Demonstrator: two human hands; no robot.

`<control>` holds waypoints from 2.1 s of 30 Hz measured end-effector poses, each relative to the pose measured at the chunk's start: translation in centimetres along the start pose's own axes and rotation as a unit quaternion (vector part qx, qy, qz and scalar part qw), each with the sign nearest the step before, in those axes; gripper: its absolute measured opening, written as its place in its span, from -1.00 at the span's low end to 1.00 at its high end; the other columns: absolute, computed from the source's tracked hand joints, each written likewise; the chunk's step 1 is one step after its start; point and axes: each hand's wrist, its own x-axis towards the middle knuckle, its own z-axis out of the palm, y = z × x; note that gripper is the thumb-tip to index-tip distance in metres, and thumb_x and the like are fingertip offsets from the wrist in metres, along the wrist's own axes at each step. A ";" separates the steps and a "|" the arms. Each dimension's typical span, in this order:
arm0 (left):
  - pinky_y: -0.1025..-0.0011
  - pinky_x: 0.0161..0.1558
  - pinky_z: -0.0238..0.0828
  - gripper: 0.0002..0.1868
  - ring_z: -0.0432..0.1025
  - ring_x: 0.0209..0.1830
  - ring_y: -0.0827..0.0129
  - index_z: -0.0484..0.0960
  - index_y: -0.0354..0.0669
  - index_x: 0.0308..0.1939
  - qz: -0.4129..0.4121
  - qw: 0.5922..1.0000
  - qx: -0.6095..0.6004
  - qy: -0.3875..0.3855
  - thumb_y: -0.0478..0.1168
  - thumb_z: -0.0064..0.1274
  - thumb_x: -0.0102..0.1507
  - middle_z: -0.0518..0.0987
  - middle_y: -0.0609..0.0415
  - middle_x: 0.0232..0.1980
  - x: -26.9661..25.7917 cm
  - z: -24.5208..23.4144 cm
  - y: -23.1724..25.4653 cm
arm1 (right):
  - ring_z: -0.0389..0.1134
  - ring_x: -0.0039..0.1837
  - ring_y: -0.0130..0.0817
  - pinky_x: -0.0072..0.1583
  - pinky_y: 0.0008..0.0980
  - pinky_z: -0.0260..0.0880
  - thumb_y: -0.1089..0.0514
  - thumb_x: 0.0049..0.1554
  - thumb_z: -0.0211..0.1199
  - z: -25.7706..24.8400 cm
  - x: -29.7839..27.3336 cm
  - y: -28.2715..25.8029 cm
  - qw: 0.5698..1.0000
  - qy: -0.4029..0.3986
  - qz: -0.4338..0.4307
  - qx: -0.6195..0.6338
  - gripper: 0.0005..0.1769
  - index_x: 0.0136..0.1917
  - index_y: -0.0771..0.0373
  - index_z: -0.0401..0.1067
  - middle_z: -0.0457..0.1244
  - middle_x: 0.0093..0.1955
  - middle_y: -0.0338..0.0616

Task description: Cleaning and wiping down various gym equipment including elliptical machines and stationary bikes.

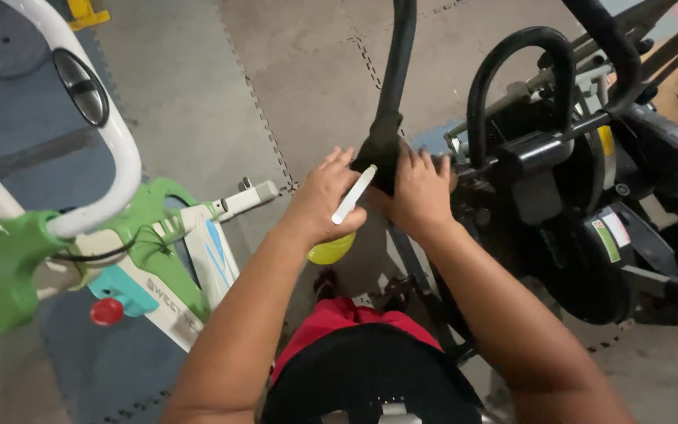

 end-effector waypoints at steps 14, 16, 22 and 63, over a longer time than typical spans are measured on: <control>0.06 0.41 0.20 -0.54 0.26 0.47 -0.18 0.69 -0.16 -0.06 0.039 0.997 -0.036 -0.058 -0.12 0.18 -0.04 0.39 -0.34 0.43 0.6 -0.3 -0.4 | 0.51 -0.03 0.00 0.03 -0.14 0.48 -0.19 -0.16 0.49 -0.3 4.3 2.5 0.888 -0.335 0.163 0.270 -0.37 0.06 0.23 0.56 0.46 -0.07 0.12; 0.07 0.44 0.20 -0.52 0.27 0.47 -0.15 0.68 -0.16 -0.03 0.049 0.997 -0.044 -0.051 -0.12 0.17 -0.03 0.40 -0.32 0.43 0.9 -0.1 -0.5 | 0.48 -0.01 0.03 0.03 -0.13 0.46 -0.20 -0.15 0.49 -2.0 3.7 1.0 0.909 -0.299 0.174 0.234 -0.33 0.13 0.20 0.51 0.43 -0.05 0.12; -0.01 0.39 0.22 -0.49 0.34 0.35 -0.11 0.67 -0.16 -0.02 0.065 0.996 -0.014 -0.056 -0.09 0.19 -0.04 0.50 -0.21 0.28 1.5 -1.8 0.5 | 0.41 0.04 0.14 0.16 0.00 0.35 -0.13 -0.07 0.50 0.0 0.6 -1.3 0.979 -0.095 0.147 0.108 -0.33 0.14 0.34 0.40 0.40 -0.06 0.12; -0.21 0.46 -0.04 -0.42 0.34 0.40 0.00 0.62 -0.18 0.08 -0.083 0.997 0.000 0.010 -0.07 0.12 -0.01 0.51 -0.12 0.33 -0.3 -3.2 -0.5 | -0.35 0.68 0.43 0.56 0.30 -0.12 0.13 0.17 0.37 2.9 16.3 3.2 0.991 0.117 -0.020 0.061 -0.14 0.64 0.40 0.14 -0.32 0.70 0.45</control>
